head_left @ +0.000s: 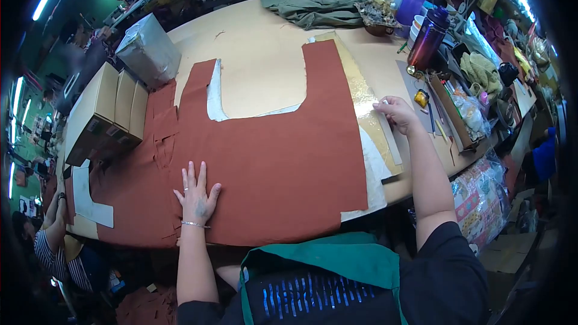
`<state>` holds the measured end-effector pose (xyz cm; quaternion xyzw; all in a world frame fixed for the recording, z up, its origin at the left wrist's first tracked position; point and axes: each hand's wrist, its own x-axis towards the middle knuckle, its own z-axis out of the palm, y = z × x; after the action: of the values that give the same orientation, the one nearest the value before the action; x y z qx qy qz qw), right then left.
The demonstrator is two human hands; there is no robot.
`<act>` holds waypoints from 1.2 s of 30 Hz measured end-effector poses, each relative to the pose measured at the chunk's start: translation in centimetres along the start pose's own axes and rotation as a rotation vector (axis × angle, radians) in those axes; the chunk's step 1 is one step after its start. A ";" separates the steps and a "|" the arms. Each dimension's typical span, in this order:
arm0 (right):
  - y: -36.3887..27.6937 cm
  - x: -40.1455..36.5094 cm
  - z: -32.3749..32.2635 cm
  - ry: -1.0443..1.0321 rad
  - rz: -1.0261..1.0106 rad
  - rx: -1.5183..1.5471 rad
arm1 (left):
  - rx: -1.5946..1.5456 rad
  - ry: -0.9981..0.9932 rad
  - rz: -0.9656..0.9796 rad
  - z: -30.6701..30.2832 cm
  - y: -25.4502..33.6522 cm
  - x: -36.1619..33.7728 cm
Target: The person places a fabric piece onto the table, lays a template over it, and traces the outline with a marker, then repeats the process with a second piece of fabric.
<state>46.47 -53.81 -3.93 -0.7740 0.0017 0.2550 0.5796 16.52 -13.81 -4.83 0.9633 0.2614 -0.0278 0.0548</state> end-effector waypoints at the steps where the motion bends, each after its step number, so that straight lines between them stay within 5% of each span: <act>1: 0.0 -0.5 0.4 -0.099 -0.023 0.200 | -0.021 0.014 0.009 0.3 -0.5 -0.2; 10: -3.6 -8.0 -3.9 0.054 -0.556 0.354 | -0.139 0.077 0.097 0.9 -1.3 -0.6; 13: -4.5 -9.0 -7.8 0.286 -0.721 0.323 | -0.094 0.027 0.178 0.0 1.3 -2.0; 17: -5.2 -8.5 -7.4 0.628 -0.975 0.226 | -0.037 -0.142 0.678 -1.1 9.3 -5.3; 20: -4.7 -5.9 -4.8 0.845 -1.143 0.305 | -0.035 -0.203 0.837 0.0 13.4 -6.1; 36: -3.2 -12.4 -4.6 0.928 -1.335 0.336 | -0.013 -0.124 0.596 1.6 22.2 -1.8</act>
<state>38.45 -60.47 4.77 -0.5418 -0.1811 -0.4915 0.6573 26.18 -33.92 -4.22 0.9936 -0.0365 -0.0677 0.0828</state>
